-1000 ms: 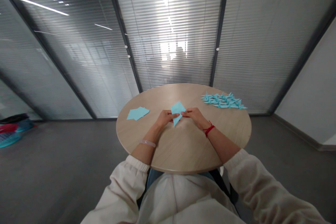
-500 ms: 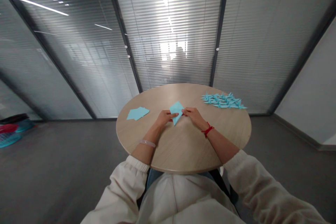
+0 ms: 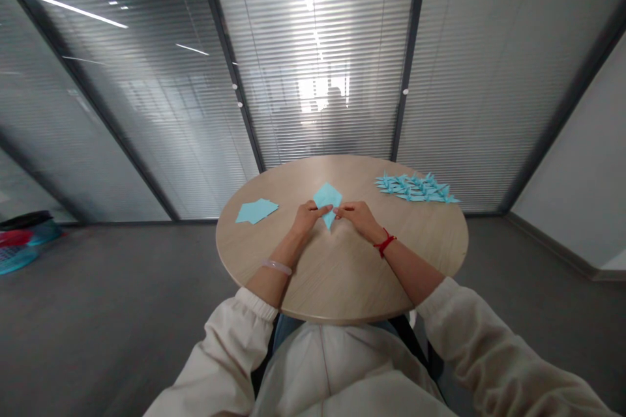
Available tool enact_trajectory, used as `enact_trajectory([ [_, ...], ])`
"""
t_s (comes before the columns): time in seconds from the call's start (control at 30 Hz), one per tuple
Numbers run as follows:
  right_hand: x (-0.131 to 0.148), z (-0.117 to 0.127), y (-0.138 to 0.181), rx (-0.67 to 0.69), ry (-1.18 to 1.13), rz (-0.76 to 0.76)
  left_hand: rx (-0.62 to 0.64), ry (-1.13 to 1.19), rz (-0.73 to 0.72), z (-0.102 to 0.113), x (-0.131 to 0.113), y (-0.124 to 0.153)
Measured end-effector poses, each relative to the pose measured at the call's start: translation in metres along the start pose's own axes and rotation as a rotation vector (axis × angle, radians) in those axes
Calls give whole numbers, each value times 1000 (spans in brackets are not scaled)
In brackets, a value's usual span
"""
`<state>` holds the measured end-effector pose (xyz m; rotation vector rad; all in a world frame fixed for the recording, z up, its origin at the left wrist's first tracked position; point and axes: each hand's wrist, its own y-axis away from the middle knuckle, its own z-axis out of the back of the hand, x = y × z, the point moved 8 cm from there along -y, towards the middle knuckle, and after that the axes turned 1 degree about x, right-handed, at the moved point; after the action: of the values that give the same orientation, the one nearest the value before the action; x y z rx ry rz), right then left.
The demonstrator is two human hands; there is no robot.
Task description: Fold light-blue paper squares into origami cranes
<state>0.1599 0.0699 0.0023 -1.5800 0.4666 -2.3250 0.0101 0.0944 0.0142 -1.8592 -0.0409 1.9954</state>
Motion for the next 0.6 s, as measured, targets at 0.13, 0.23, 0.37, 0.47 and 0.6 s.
enact_trajectory([
  [0.13, 1, -9, 2, 67, -79, 5, -33, 45, 12, 0, -2, 3],
  [0.23, 1, -15, 3, 114, -114, 0, -26, 111, 14, -2, -4, 5],
  [0.37, -4, -11, 3, 60, -71, -25, 20, 222, 31, -9, -3, 6],
  [0.47, -6, -11, 1, 39, -70, -36, 3, 282, 48, -10, -1, 6],
  [0.6, -7, -19, 3, 88, -125, -41, -55, 369, 82, -7, 0, 7],
])
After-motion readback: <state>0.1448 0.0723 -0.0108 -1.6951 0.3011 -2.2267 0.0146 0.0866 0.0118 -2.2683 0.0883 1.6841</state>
